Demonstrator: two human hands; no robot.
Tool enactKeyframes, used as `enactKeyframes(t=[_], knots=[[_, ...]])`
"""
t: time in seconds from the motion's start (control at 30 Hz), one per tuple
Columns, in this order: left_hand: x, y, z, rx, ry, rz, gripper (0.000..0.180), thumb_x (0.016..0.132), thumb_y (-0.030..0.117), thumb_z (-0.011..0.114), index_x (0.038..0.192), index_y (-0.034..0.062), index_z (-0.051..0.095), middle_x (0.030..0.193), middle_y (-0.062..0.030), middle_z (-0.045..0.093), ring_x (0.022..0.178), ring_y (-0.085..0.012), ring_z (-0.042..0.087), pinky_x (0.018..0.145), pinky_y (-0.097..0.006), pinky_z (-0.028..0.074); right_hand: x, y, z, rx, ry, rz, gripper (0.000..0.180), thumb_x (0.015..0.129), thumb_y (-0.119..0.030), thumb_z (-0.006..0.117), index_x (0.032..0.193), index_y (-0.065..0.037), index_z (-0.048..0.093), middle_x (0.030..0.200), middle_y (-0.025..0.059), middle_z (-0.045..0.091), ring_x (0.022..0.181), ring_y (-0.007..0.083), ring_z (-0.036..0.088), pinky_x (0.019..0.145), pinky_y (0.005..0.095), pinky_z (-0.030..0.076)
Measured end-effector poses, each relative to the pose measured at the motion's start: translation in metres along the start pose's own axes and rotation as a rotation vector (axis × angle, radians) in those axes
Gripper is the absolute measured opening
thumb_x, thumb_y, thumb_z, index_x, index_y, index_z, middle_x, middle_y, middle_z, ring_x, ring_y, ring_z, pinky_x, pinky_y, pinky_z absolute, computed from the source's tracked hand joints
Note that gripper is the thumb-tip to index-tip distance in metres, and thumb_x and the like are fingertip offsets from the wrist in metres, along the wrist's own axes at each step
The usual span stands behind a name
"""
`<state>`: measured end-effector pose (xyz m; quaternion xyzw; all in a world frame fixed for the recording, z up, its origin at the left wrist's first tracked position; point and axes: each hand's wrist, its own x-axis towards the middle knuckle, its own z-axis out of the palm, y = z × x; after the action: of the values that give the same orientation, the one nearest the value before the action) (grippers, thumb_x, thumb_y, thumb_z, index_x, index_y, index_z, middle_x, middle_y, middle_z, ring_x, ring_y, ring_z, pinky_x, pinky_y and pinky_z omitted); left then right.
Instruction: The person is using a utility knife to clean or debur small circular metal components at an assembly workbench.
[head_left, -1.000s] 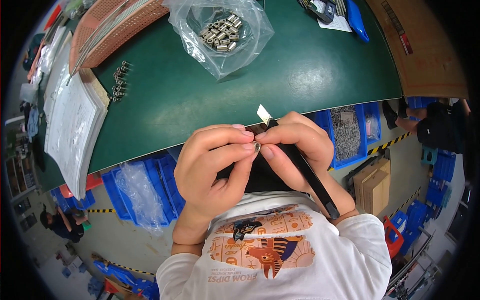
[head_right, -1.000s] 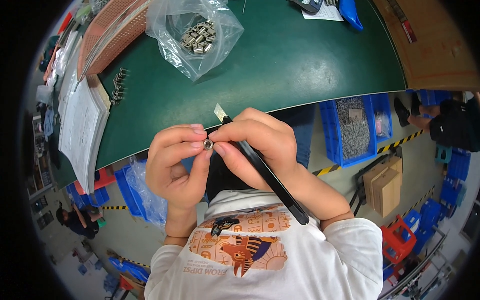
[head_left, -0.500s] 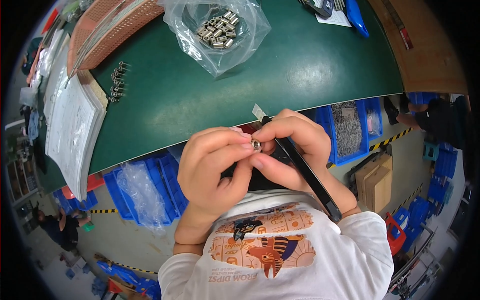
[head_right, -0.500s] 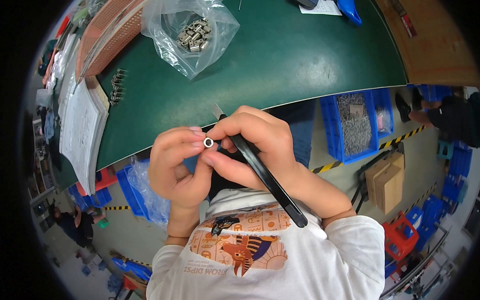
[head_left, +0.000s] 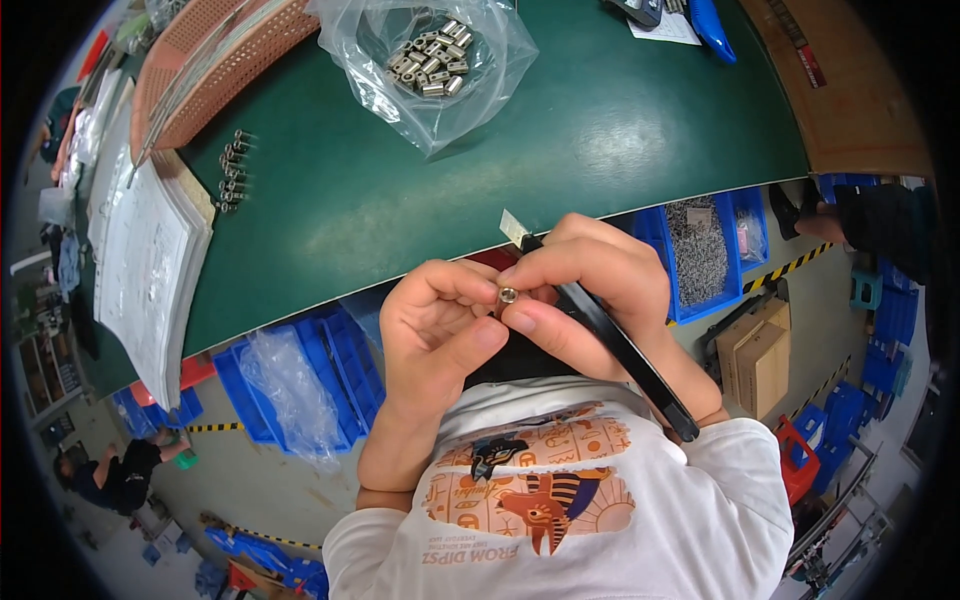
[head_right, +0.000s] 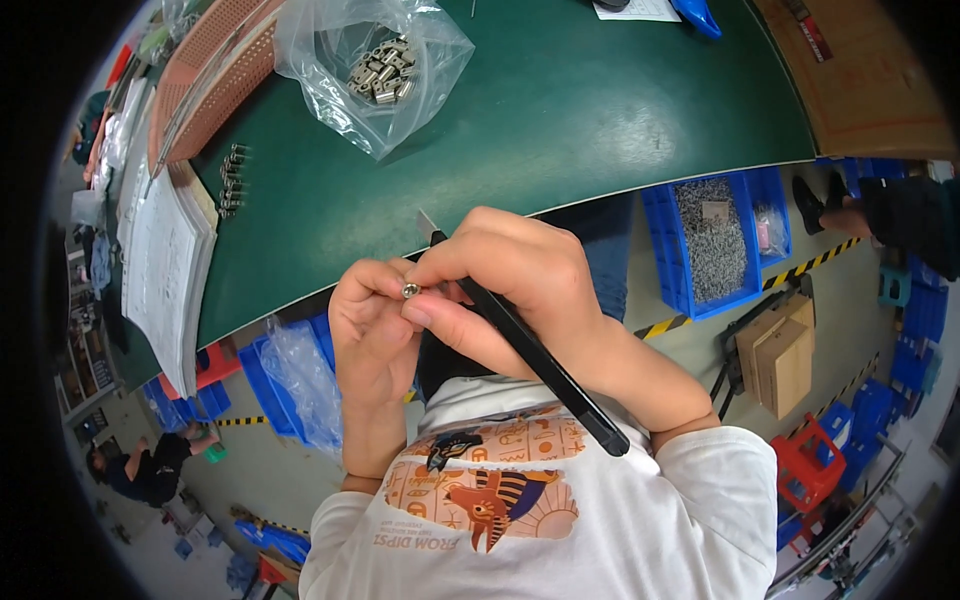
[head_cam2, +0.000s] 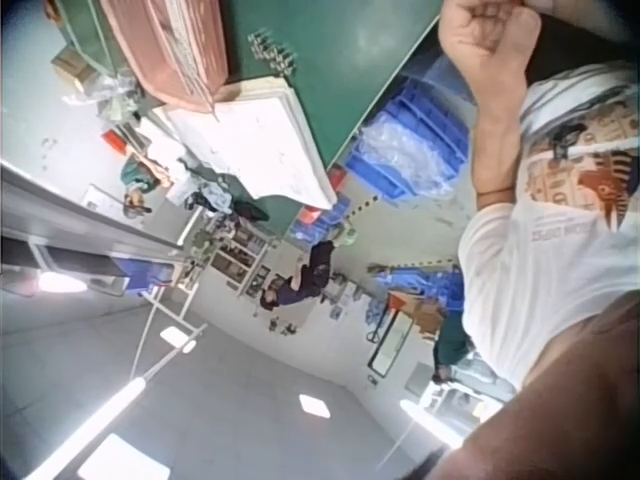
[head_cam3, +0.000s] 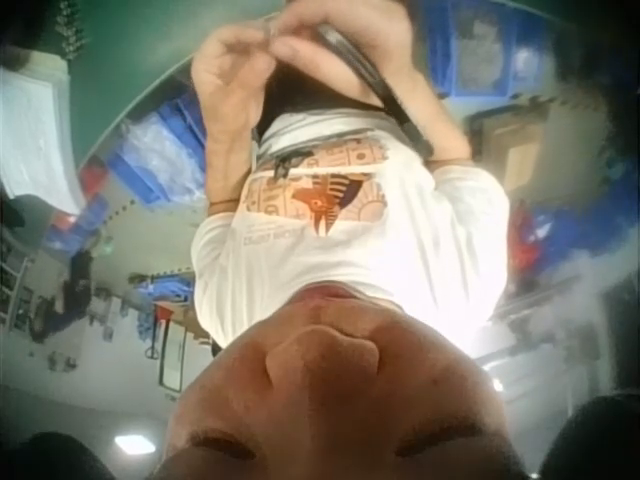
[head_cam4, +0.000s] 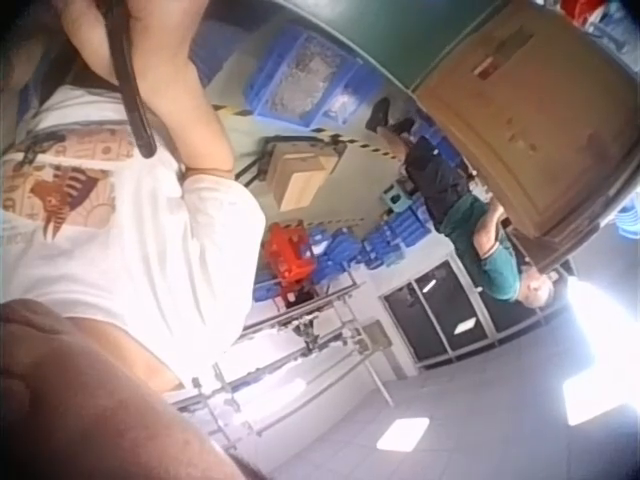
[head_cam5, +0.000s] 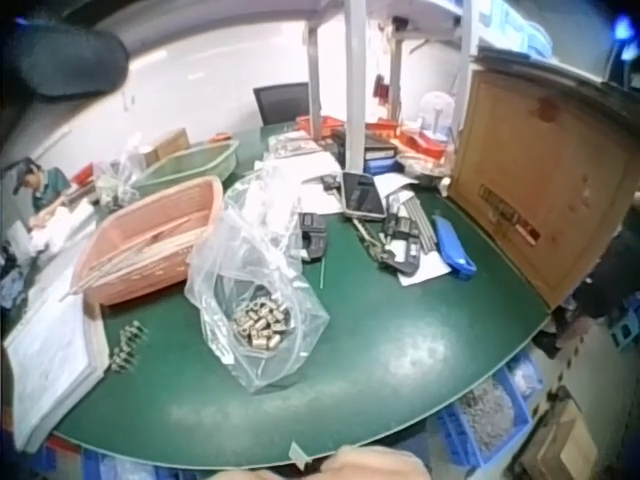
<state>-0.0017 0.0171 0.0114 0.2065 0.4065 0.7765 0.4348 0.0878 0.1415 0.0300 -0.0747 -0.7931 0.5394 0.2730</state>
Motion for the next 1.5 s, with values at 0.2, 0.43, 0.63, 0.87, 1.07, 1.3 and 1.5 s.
enactKeyframes(t=[0.2, 0.43, 0.63, 0.87, 1.07, 1.3, 1.5], knots=[[-0.001, -0.003, -0.005, -0.252, 0.021, -0.042, 0.014, 0.074, 0.0, 0.06, 0.086, -0.0002, 0.051, 0.086, -0.0131, 0.057, 0.08, -0.018, 0.057, 0.076, -0.029, 0.046, 0.003, -0.002, -0.001, 0.005, 0.03, -0.065, 0.018, 0.069, -0.009, 0.061, 0.085, -0.001, 0.059, 0.065, 0.0061, 0.055, 0.055, 0.0133, 0.05, 0.05, 0.0233, 0.039], [-0.001, -0.003, -0.004, -0.192, 0.01, 0.0, 0.012, 0.076, 0.001, 0.057, 0.086, 0.0006, 0.051, 0.085, -0.0124, 0.056, 0.077, -0.0154, 0.055, 0.072, -0.026, 0.045, -0.003, -0.006, -0.01, 0.112, -0.007, -0.242, 0.011, 0.07, -0.014, 0.06, 0.077, -0.005, 0.059, 0.059, 0.0037, 0.057, 0.047, 0.0167, 0.052, 0.042, 0.025, 0.036], [0.0, -0.003, -0.003, -0.164, 0.004, 0.015, 0.013, 0.076, 0.0, 0.057, 0.087, 0.0002, 0.05, 0.086, -0.0132, 0.056, 0.078, -0.0144, 0.054, 0.072, -0.025, 0.044, -0.006, -0.004, -0.01, 0.089, -0.116, -0.24, 0.022, 0.082, -0.024, 0.051, 0.078, -0.003, 0.058, 0.059, 0.0049, 0.055, 0.047, 0.0182, 0.051, 0.046, 0.029, 0.039], [0.0, -0.003, -0.003, -0.117, -0.004, 0.036, 0.012, 0.076, -0.001, 0.056, 0.087, 0.0001, 0.05, 0.086, -0.0136, 0.056, 0.079, -0.0143, 0.054, 0.072, -0.024, 0.043, -0.004, -0.003, -0.006, 0.077, -0.064, -0.265, 0.012, 0.075, -0.015, 0.055, 0.076, -0.004, 0.059, 0.058, 0.0041, 0.054, 0.045, 0.0163, 0.049, 0.042, 0.0264, 0.036], [0.0, -0.003, -0.004, -0.074, -0.018, 0.074, 0.014, 0.075, -0.004, 0.056, 0.087, -0.0007, 0.049, 0.087, -0.0139, 0.055, 0.08, -0.0151, 0.054, 0.072, -0.025, 0.043, -0.006, -0.003, -0.01, 0.073, -0.114, -0.215, 0.018, 0.08, -0.02, 0.051, 0.077, -0.004, 0.058, 0.058, 0.0042, 0.055, 0.046, 0.0173, 0.051, 0.045, 0.0279, 0.039], [0.0, -0.002, -0.003, -0.04, -0.02, 0.102, 0.014, 0.075, -0.005, 0.056, 0.087, -0.001, 0.049, 0.088, -0.0141, 0.054, 0.082, -0.0166, 0.054, 0.073, -0.026, 0.043, -0.008, -0.002, -0.007, 0.088, -0.077, -0.22, 0.017, 0.08, -0.019, 0.051, 0.077, -0.004, 0.059, 0.058, 0.0044, 0.055, 0.046, 0.0177, 0.051, 0.046, 0.0281, 0.04], [-0.001, -0.003, -0.003, -0.06, -0.005, 0.088, 0.014, 0.075, -0.004, 0.055, 0.087, -0.0007, 0.049, 0.087, -0.0138, 0.055, 0.081, -0.0164, 0.054, 0.073, -0.026, 0.043, -0.005, -0.004, -0.009, -0.008, -0.126, -0.266, 0.018, 0.08, -0.019, 0.051, 0.076, -0.003, 0.059, 0.058, 0.0053, 0.054, 0.046, 0.018, 0.05, 0.046, 0.028, 0.04]])
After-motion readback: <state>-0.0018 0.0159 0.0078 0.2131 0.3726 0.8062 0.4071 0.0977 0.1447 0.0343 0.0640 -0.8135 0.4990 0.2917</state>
